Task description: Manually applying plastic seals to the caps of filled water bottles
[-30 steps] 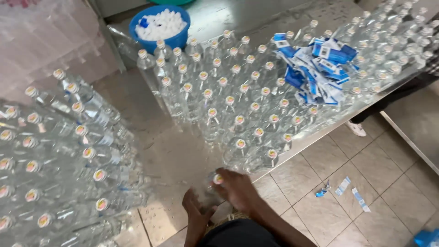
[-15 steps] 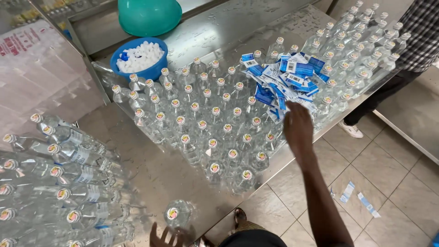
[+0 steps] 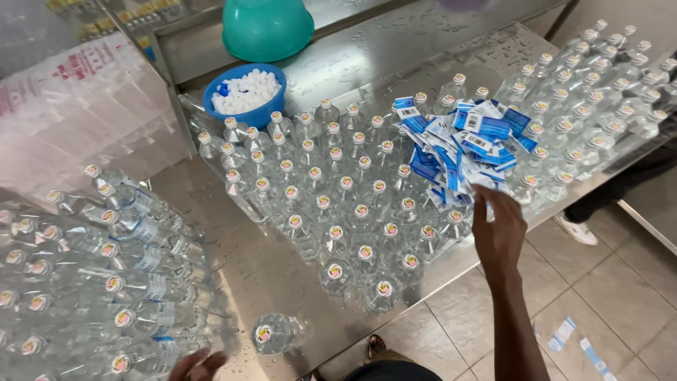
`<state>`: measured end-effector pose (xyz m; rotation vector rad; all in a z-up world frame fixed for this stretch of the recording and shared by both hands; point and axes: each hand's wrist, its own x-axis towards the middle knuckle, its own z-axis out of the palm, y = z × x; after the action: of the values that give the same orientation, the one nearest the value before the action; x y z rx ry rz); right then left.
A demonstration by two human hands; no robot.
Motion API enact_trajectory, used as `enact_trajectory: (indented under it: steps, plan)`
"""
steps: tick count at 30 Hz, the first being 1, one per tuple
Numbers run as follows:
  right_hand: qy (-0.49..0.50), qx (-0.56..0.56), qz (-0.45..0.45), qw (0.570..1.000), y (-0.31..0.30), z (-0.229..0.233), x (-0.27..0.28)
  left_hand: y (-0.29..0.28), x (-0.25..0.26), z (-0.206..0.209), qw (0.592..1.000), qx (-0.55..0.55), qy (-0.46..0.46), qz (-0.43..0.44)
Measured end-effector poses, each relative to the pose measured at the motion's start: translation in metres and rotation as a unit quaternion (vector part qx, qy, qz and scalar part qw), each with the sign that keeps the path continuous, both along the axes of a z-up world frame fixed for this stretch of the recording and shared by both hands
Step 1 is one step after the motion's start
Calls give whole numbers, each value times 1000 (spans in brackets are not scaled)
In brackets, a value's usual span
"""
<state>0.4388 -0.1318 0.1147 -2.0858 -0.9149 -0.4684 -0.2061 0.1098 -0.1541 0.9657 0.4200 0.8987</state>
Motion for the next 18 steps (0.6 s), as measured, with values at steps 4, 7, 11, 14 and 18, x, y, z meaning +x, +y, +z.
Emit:
enact_trajectory:
  steps: [4, 7, 11, 14, 18]
  plan:
    - [-56, 106, 201, 972, 27, 13, -95, -56, 236, 113, 969, -106, -211, -69]
    - [-142, 32, 407, 902, 40, -6, -144, -110, 284, 286, 981, -175, 68, -47]
    - [-130, 28, 513, 848, 39, 7, -181, -102, 278, 285, 982, -106, 134, 75]
    - [-36, 38, 506, 861, 47, 6, -188, -98, 271, 286, 965, -59, 208, 145]
    - [391, 49, 326, 859, 60, 29, -220, -111, 275, 270, 975, 0, 158, 154]
